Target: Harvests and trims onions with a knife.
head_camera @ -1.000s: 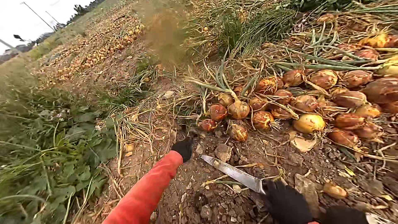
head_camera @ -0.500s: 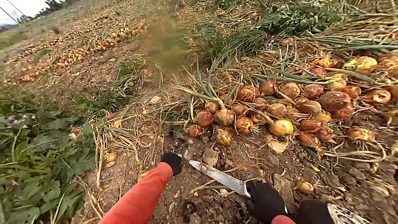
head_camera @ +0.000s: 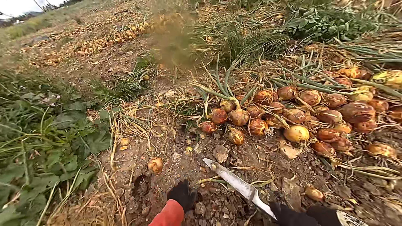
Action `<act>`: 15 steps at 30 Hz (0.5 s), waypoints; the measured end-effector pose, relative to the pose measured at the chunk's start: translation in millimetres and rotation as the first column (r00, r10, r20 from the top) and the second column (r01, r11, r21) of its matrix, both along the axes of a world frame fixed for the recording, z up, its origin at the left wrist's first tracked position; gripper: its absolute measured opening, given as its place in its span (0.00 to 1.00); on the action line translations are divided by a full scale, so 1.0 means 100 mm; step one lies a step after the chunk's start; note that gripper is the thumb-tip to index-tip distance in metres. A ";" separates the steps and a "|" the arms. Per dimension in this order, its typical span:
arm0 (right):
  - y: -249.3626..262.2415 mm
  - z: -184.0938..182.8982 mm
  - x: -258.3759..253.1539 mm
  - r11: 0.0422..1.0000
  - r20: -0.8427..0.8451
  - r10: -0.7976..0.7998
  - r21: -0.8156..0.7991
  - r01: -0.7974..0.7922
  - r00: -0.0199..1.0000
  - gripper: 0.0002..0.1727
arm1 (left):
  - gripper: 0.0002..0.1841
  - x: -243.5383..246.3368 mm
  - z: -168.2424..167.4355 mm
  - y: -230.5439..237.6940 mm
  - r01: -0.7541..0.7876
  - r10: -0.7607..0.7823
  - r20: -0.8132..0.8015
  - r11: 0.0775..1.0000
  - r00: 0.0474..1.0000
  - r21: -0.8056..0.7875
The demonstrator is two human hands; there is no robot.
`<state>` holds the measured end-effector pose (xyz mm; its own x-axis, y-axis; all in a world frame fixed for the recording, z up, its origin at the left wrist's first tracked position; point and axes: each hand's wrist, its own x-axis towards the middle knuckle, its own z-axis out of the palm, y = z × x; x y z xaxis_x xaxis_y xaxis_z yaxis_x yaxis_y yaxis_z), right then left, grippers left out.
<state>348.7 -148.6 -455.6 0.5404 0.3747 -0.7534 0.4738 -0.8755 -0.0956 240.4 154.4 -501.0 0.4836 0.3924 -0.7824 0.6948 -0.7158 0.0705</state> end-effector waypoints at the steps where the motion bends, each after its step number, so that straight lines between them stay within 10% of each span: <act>1: 0.02 0.11 -0.04 0.999 0.022 0.043 0.024 -0.043 0.999 0.30 | 0.36 0.02 0.04 -0.09 -0.002 0.003 0.022 0.999 1.000 -0.038; 10: 1.11 1.29 0.08 0.906 0.103 0.416 -0.127 -0.403 0.903 0.29 | 0.29 0.40 0.01 -0.46 -0.038 0.205 0.309 0.882 0.929 -0.469; 15: 1.41 0.92 -0.02 0.922 -0.061 0.350 -0.154 -0.355 0.935 0.31 | 0.27 0.47 0.19 -0.24 -0.060 0.094 0.160 0.976 0.983 -0.210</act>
<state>346.4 -7.8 -363.6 0.3708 0.4096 -0.8335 0.7536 -0.6572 0.0123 287.9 130.2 -482.3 0.5891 0.2741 -0.7601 0.7130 -0.6190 0.3294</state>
